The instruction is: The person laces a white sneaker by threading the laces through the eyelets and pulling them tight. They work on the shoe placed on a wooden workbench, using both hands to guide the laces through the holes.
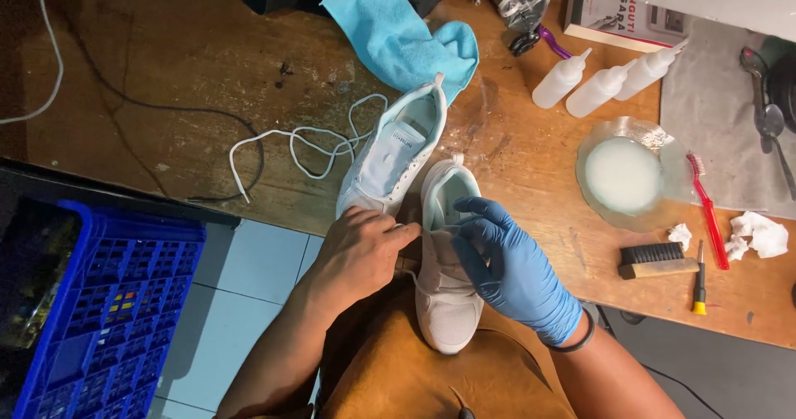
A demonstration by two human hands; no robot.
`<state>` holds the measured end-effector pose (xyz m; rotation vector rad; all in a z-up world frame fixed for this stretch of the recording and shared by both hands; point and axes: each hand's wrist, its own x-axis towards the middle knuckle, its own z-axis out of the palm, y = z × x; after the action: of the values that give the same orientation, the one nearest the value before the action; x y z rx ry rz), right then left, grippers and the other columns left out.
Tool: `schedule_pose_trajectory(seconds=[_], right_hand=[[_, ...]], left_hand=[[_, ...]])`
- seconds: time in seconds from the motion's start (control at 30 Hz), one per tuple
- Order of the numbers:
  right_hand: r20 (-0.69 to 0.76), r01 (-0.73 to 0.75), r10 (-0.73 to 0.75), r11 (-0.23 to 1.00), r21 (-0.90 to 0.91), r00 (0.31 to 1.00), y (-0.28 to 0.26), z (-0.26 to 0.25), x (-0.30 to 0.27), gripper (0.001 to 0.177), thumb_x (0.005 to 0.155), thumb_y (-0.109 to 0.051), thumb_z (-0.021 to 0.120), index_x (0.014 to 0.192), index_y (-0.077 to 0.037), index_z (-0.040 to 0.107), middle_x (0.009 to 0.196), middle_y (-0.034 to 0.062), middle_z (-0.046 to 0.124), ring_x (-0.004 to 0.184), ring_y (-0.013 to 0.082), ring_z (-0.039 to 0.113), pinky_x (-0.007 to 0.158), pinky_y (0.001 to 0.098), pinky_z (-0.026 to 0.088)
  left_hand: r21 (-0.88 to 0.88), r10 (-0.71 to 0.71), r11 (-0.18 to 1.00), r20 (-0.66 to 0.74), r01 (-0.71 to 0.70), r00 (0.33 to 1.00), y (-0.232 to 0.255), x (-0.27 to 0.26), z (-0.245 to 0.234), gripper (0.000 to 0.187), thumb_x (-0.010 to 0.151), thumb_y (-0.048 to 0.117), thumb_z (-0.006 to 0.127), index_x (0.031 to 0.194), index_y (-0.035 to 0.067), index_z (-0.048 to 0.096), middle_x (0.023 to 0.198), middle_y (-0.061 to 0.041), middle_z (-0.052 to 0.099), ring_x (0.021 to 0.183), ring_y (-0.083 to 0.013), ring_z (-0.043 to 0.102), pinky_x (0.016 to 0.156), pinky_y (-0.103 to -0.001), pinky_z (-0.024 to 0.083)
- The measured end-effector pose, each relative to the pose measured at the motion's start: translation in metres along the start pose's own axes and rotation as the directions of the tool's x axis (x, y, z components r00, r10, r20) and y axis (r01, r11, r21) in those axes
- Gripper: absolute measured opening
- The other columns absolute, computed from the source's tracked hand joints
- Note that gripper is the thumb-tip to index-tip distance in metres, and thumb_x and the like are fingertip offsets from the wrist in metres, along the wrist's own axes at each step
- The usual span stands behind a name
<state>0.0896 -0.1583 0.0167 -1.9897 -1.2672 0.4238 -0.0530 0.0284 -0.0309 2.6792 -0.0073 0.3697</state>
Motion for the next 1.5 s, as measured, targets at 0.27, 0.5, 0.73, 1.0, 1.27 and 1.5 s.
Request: schedule_pose_trajectory(seconds=[0.27,0.5,0.73,1.0,1.27,1.5], right_hand=[[-0.017,0.035,-0.034,0.998,0.059,0.999,-0.002,-0.002,0.0,0.012,0.091,-0.005,0.066,0.1,-0.004,0.073,0.116,0.0219,0.066,0.103,0.0428,0.073,0.077,0.052,0.063],[-0.013,0.019,-0.018,0.997,0.077,1.0,0.01,-0.003,-0.006,0.009,0.088,-0.008,0.069,0.096,-0.003,0.073,0.116,0.0227,0.067,0.1,0.0441,0.074,0.077,0.0546,0.063],[-0.021,0.008,-0.009,0.999,-0.053,1.0,-0.007,0.002,0.0,0.007,0.089,-0.007,0.07,0.093,-0.003,0.074,0.118,0.0208,0.067,0.102,0.0405,0.074,0.077,0.0507,0.064],[-0.086,-0.003,-0.004,0.996,-0.084,0.996,0.011,0.013,0.0,0.006,0.09,-0.009,0.072,0.092,-0.004,0.074,0.122,0.0187,0.066,0.1,0.0398,0.075,0.075,0.0491,0.064],[-0.059,0.035,-0.032,0.998,0.048,0.998,0.018,0.007,-0.007,0.013,0.09,-0.015,0.071,0.102,-0.012,0.073,0.127,0.0171,0.066,0.099,0.043,0.075,0.076,0.0538,0.063],[-0.067,0.124,-0.112,0.967,0.224,0.991,0.017,-0.008,-0.001,0.02,0.096,-0.004,0.056,0.109,-0.005,0.071,0.106,0.0138,0.069,0.096,0.0359,0.075,0.082,0.0455,0.062]], left_hand=[[-0.002,-0.068,0.998,-0.074,0.068,0.995,0.006,0.004,0.04,0.024,0.094,0.012,0.065,0.118,0.011,0.067,0.105,-0.01,0.068,0.093,-0.0292,0.073,0.073,-0.04,0.06],[0.069,0.008,0.998,-0.297,0.013,0.955,0.008,0.001,0.045,0.007,0.093,0.013,0.061,0.09,0.017,0.065,0.069,0.003,0.046,0.06,-0.0208,0.059,0.047,-0.03,0.048],[0.095,0.077,0.994,-0.257,-0.053,0.963,-0.005,-0.01,0.034,0.009,0.097,0.016,0.064,0.099,0.019,0.072,0.054,0.002,0.052,0.047,-0.0189,0.059,0.045,-0.029,0.05],[-0.291,-0.083,0.956,-0.131,0.041,0.988,0.01,-0.001,0.017,0.015,0.102,0.009,0.05,0.096,0.007,0.063,0.081,-0.01,0.063,0.071,-0.037,0.069,0.06,-0.04,0.055],[-0.429,-0.166,0.901,-0.207,0.063,0.964,0.023,0.002,0.018,0.01,0.097,0.01,0.065,0.102,0.005,0.072,0.073,-0.015,0.071,0.069,-0.0351,0.073,0.058,-0.038,0.056],[-0.272,-0.101,0.962,-0.257,0.028,0.961,0.015,0.003,0.02,0.011,0.097,0.007,0.063,0.096,0.006,0.073,0.085,-0.011,0.074,0.077,-0.034,0.075,0.067,-0.04,0.058]])
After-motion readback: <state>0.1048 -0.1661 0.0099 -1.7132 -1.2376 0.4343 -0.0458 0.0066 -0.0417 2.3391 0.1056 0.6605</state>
